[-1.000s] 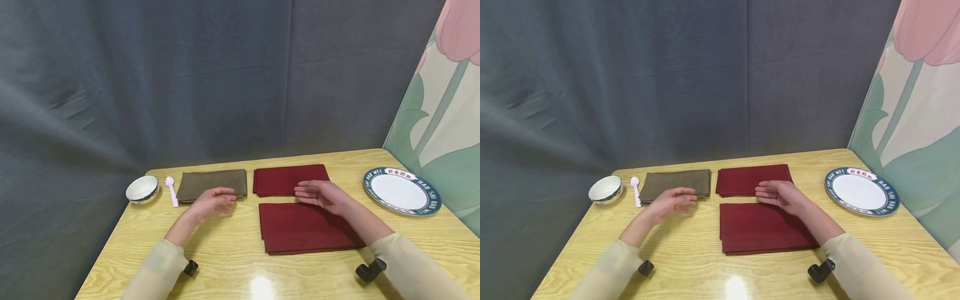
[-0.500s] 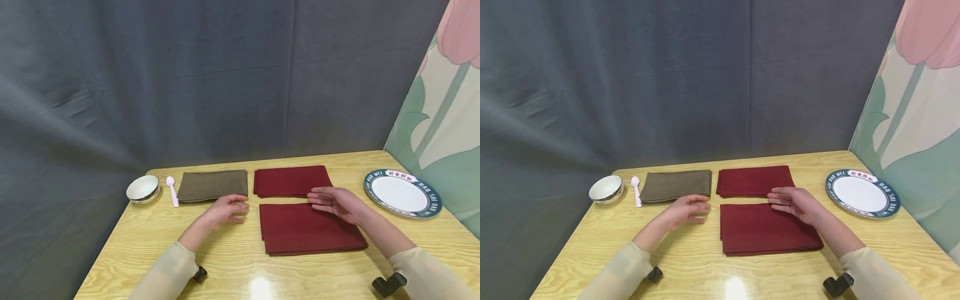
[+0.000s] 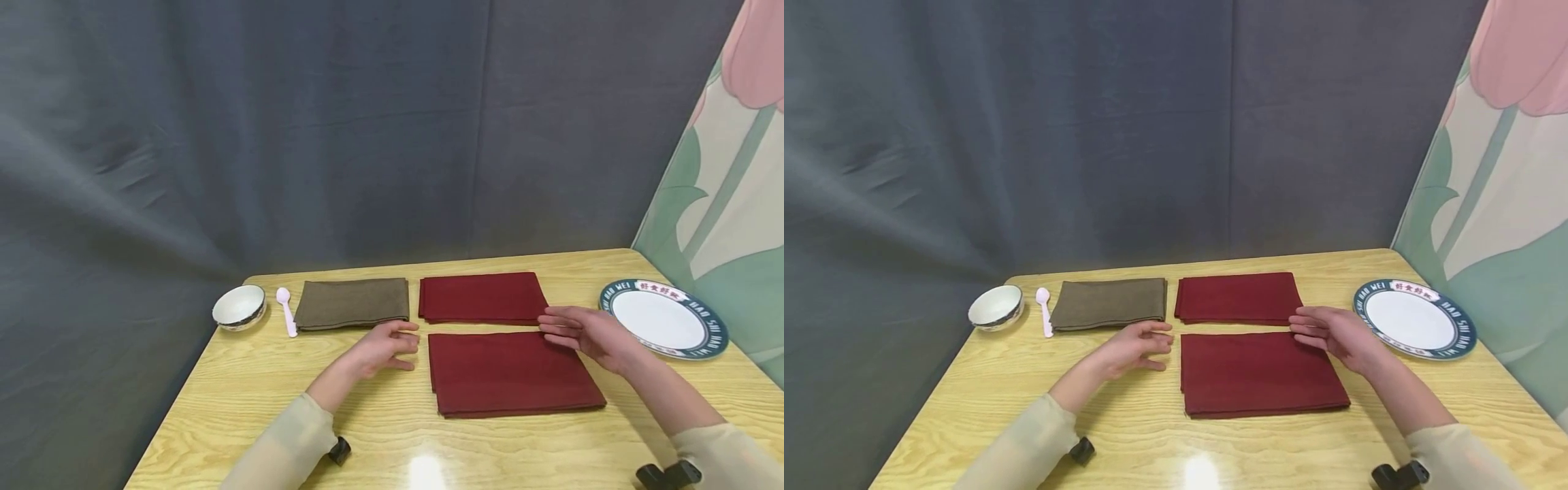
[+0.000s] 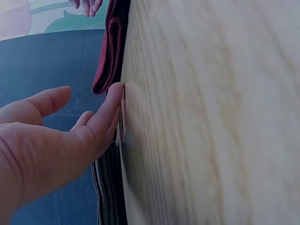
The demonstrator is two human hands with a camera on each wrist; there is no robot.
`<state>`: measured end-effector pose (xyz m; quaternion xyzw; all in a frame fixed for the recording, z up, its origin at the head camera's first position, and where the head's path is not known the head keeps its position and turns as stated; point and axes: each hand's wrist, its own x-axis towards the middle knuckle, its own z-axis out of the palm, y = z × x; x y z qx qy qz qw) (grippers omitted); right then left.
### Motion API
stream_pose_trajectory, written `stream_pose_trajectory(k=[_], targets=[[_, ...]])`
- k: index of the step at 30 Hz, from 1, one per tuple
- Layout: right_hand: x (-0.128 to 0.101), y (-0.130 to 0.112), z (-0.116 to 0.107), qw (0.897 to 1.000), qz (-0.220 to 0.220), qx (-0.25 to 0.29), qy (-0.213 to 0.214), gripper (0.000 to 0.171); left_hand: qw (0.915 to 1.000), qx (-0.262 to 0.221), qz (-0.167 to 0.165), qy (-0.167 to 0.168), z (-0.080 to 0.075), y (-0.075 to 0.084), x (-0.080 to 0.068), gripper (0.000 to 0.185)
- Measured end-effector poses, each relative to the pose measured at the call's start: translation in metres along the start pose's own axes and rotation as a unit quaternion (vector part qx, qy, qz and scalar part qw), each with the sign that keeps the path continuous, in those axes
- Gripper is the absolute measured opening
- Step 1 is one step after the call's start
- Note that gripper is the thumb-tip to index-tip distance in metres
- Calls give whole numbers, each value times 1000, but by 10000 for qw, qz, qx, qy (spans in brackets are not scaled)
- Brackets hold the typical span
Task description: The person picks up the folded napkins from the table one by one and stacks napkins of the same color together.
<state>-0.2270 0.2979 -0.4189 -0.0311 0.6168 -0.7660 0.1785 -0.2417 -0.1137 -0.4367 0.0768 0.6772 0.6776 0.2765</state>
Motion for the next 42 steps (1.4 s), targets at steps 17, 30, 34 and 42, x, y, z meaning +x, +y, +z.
stream_pose_trajectory(k=[17,30,34,42], targets=[[-19,0,-29,9890,264,-1296,665,48,9995,-263,-172,50,10,-2,2,52],[-18,1,-33,9769,1025,-1872,95,61,9989,-426,-190,80,18,-5,6,47],[-18,4,-33,9795,1055,-1716,-73,59,9989,-396,-230,90,21,-4,6,48],[-15,6,-24,9768,1124,-1801,-265,66,9984,-487,-259,156,25,0,5,50]])
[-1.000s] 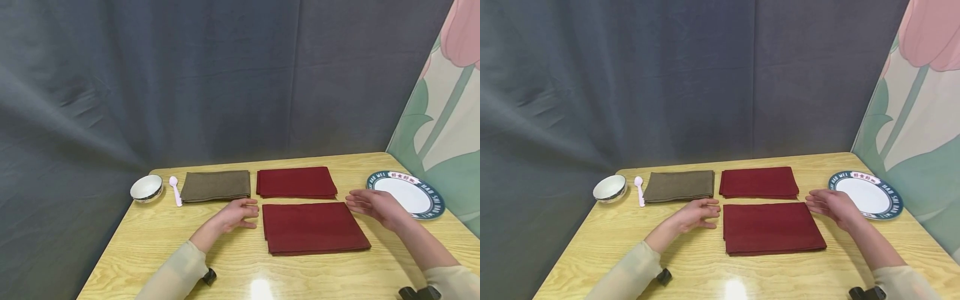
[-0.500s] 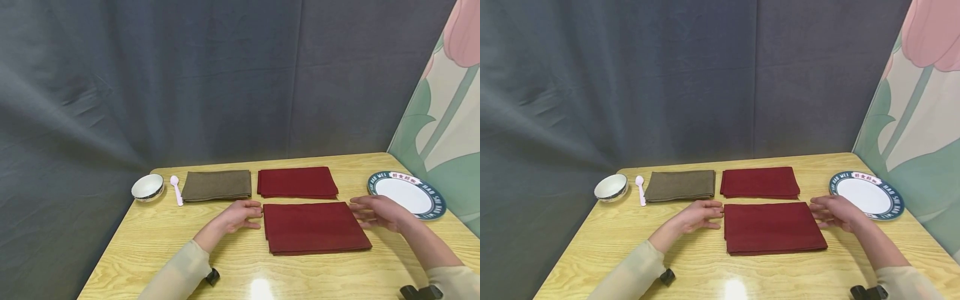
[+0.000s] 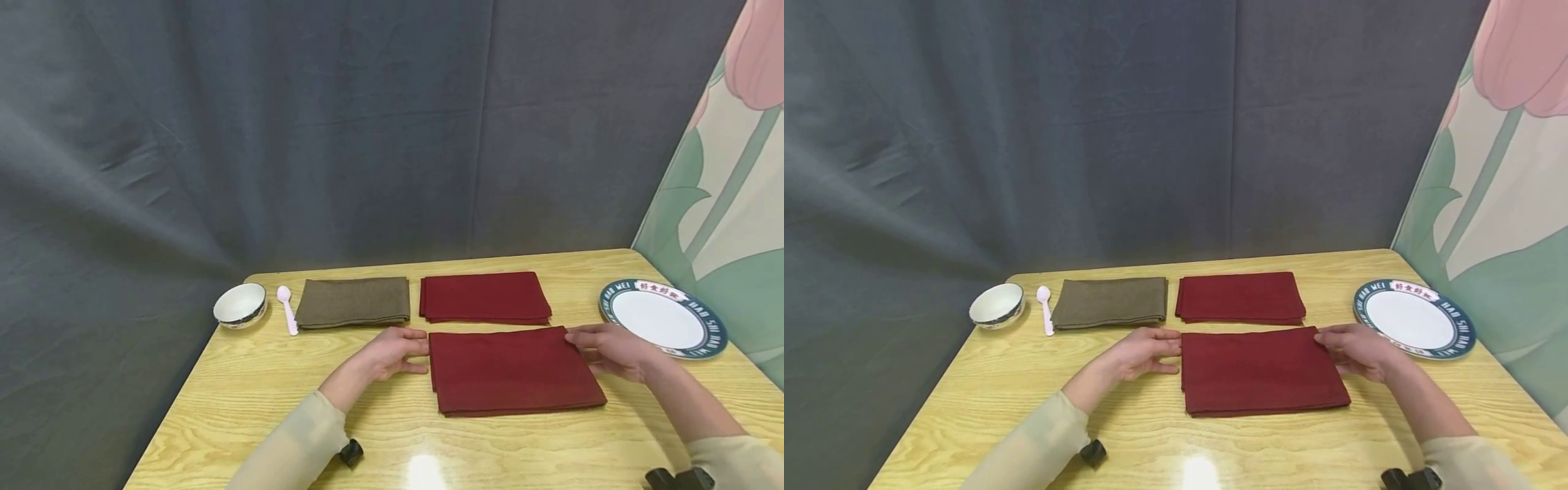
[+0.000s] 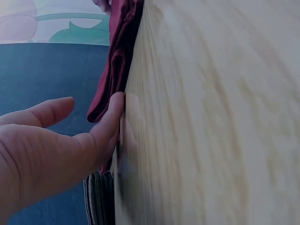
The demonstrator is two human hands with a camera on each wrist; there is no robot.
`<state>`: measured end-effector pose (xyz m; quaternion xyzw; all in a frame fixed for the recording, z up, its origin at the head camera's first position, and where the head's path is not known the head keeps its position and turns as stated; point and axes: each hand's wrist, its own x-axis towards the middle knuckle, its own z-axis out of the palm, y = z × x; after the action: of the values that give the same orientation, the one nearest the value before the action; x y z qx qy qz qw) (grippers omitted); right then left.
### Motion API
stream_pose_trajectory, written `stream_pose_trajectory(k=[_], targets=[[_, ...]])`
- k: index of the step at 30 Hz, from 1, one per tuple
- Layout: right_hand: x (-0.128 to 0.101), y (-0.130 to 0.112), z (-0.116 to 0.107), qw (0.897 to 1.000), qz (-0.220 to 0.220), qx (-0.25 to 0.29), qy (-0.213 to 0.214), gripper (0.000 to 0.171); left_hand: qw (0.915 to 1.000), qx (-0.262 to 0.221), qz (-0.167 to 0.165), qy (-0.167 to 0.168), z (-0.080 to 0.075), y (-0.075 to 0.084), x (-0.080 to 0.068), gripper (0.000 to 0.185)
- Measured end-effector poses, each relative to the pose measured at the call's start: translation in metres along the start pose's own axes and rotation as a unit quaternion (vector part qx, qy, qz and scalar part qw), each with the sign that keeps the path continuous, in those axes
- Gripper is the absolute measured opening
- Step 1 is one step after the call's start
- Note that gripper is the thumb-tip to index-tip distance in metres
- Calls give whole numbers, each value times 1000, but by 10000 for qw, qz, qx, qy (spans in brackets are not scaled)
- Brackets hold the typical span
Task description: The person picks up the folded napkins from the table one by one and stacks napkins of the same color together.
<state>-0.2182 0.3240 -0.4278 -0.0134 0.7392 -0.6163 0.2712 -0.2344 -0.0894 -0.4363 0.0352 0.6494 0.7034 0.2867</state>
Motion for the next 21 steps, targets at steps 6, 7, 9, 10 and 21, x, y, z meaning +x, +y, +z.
stream_pose_trajectory(k=[6,7,9,10,21], targets=[[4,1,5,9997,-80,150,-153,59,9999,54,71,84,3,1,0,49],[5,1,5,9996,-97,198,-188,58,9999,84,96,116,4,1,-1,49],[6,3,6,9993,-115,279,-234,58,9996,161,148,185,5,-1,-1,49],[6,4,6,9992,-123,301,-250,58,9994,221,175,206,5,-1,-1,49],[7,8,7,9972,-307,486,-473,57,9978,468,269,383,11,-3,-4,54]])
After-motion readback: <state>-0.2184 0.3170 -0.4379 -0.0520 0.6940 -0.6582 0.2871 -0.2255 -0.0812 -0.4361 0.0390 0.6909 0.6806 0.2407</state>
